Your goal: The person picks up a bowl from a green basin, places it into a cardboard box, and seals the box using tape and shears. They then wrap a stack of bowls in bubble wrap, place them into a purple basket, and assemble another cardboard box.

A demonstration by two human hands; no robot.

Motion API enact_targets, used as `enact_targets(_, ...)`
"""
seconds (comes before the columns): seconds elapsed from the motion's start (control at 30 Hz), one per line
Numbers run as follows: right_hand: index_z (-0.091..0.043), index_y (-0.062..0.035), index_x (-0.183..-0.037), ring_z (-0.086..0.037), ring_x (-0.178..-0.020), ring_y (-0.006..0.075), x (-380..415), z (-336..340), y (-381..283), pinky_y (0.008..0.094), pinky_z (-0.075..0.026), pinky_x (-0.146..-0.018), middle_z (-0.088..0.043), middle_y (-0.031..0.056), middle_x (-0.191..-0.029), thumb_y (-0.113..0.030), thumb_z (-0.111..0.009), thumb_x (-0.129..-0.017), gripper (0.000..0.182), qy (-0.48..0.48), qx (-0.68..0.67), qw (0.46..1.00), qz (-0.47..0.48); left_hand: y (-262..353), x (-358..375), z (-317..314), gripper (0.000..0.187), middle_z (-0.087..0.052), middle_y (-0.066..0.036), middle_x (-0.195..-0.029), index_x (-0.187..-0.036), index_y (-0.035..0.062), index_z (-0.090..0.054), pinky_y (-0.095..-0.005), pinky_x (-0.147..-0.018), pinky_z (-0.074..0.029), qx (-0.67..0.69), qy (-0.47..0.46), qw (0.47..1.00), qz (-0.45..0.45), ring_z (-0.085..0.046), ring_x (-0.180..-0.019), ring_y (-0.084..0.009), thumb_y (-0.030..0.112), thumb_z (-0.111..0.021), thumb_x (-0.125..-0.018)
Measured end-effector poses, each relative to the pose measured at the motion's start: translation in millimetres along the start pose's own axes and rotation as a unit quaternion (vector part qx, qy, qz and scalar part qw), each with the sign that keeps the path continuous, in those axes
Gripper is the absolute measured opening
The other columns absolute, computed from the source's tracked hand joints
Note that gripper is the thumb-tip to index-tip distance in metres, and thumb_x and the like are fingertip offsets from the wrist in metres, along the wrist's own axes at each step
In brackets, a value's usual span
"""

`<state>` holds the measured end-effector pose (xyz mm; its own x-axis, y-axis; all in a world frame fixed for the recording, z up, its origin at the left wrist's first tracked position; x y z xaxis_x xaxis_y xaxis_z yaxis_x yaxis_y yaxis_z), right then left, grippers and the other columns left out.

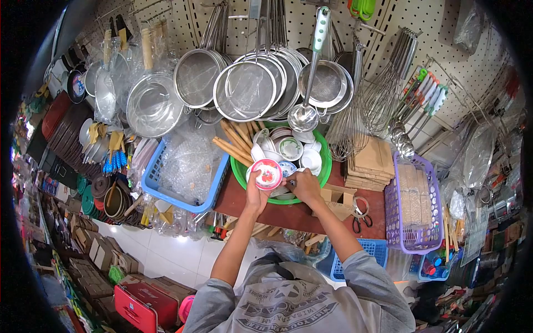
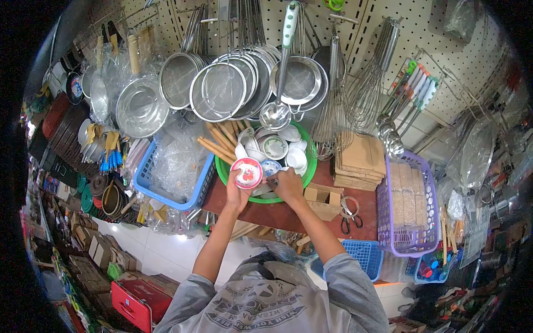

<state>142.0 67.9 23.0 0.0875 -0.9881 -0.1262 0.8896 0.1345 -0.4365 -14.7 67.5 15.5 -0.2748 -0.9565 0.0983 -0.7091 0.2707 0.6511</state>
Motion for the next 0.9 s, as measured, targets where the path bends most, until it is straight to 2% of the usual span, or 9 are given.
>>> enact_targets(0.23,-0.079,-0.0168,-0.093,-0.063,-0.088,0.0299,3,5,-6,0.0426,-0.052,-0.079,-0.071,0.0112,-0.085,-0.024,-0.079,-0.075,0.019,0.016,-0.001,1.0,0.021,-2,1,-1,0.053,-0.065,-0.02,-0.116,-0.129,-0.0022,-0.048,-0.0491,-0.09,-0.056,0.011,0.007,1.0,0.017,-0.067,-0.102,-0.0342,0.039,-0.041,-0.096)
enact_targets(0.33,-0.079,-0.0155,-0.094,-0.063,-0.094,0.0305,5,15,-15,0.0434,-0.052,-0.08,-0.072,0.0156,-0.09,-0.021,-0.074,-0.079,0.017,0.03,-0.022,0.998,0.045,1,0,-6,0.056,-0.065,-0.02,-0.115,-0.128,-0.0021,-0.049,-0.0478,-0.088,-0.057,0.004,-0.002,1.0,0.027,-0.068,-0.099,-0.0336,0.044,-0.039,-0.098)
enact_targets(0.43,-0.078,-0.0145,-0.093,-0.066,-0.089,0.0308,6,23,-16,0.0414,-0.053,-0.077,-0.072,0.016,-0.091,-0.022,-0.074,-0.079,0.017,0.085,-0.116,0.987,0.072,2,1,-7,0.059,-0.067,-0.02,-0.11,-0.124,-0.0022,-0.051,-0.0463,-0.086,-0.058,0.006,-0.005,1.0,0.023,-0.069,-0.095,-0.0328,0.049,-0.037,-0.099)
enact_targets(0.53,-0.075,-0.0073,-0.096,-0.07,-0.08,0.0225,11,26,-7,0.0355,-0.055,-0.071,-0.073,0.0121,-0.088,-0.017,-0.073,-0.082,0.017,0.093,-0.198,0.976,0.02,3,3,-6,0.06,-0.068,-0.018,-0.108,-0.123,0.0,-0.053,-0.0456,-0.085,-0.058,-0.008,0.015,1.0,0.013,-0.07,-0.091,-0.0314,0.053,-0.036,-0.099)
enact_targets(0.63,-0.072,-0.0013,-0.099,-0.069,-0.076,0.0124,3,15,17,0.0297,-0.056,-0.067,-0.072,0.0061,-0.086,-0.011,-0.071,-0.087,0.016,0.12,-0.418,0.9,-0.021,3,4,-7,0.06,-0.068,-0.016,-0.106,-0.121,0.0009,-0.054,-0.0457,-0.084,-0.058,0.003,0.028,1.0,-0.001,-0.07,-0.09,-0.0304,0.054,-0.035,-0.1)
enact_targets(0.67,-0.068,0.003,-0.103,-0.065,-0.082,0.0076,2,7,29,0.026,-0.056,-0.068,-0.07,0.004,-0.089,-0.006,-0.066,-0.092,0.014,0.09,-0.498,0.859,-0.075,3,2,-6,0.06,-0.068,-0.016,-0.106,-0.122,0.0012,-0.054,-0.0458,-0.084,-0.058,0.001,0.018,1.0,-0.001,-0.07,-0.09,-0.0301,0.054,-0.035,-0.1)
enact_targets(0.77,-0.067,0.0032,-0.105,-0.066,-0.085,0.01,3,14,39,0.0261,-0.057,-0.072,-0.07,0.0072,-0.094,-0.007,-0.064,-0.094,0.016,0.157,-0.629,0.756,-0.085,1,0,-7,0.061,-0.068,-0.016,-0.108,-0.122,0.0015,-0.053,-0.046,-0.083,-0.058,-0.008,0.011,1.0,0.005,-0.07,-0.09,-0.0295,0.055,-0.035,-0.1)
enact_targets(0.8,-0.066,0.0051,-0.108,-0.067,-0.088,0.012,5,16,41,0.0277,-0.058,-0.078,-0.07,0.0087,-0.096,-0.006,-0.063,-0.094,0.018,0.165,-0.647,0.739,-0.089,1,0,-7,0.061,-0.067,-0.016,-0.108,-0.123,0.0015,-0.053,-0.0461,-0.083,-0.058,-0.011,0.013,1.0,0.007,-0.07,-0.091,-0.0294,0.055,-0.035,-0.1)
enact_targets(0.9,-0.067,0.0053,-0.108,-0.067,-0.09,0.0134,18,25,30,0.0299,-0.058,-0.082,-0.071,0.0105,-0.1,-0.006,-0.066,-0.092,0.02,0.174,-0.561,0.808,-0.038,-3,-3,-11,0.063,-0.067,-0.014,-0.109,-0.123,0.0038,-0.054,-0.0475,-0.085,-0.057,-0.051,-0.032,0.997,0.045,-0.069,-0.093,-0.0296,0.059,-0.034,-0.099)
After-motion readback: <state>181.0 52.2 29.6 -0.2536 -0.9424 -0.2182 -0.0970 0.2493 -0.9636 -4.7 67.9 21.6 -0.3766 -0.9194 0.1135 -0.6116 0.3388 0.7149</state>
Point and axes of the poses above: each hand's wrist, its own x-axis away from the middle knuckle, its own z-axis out of the back of the hand, y = z × x, the point moved 7 cm from there along -x, towards the middle knuckle
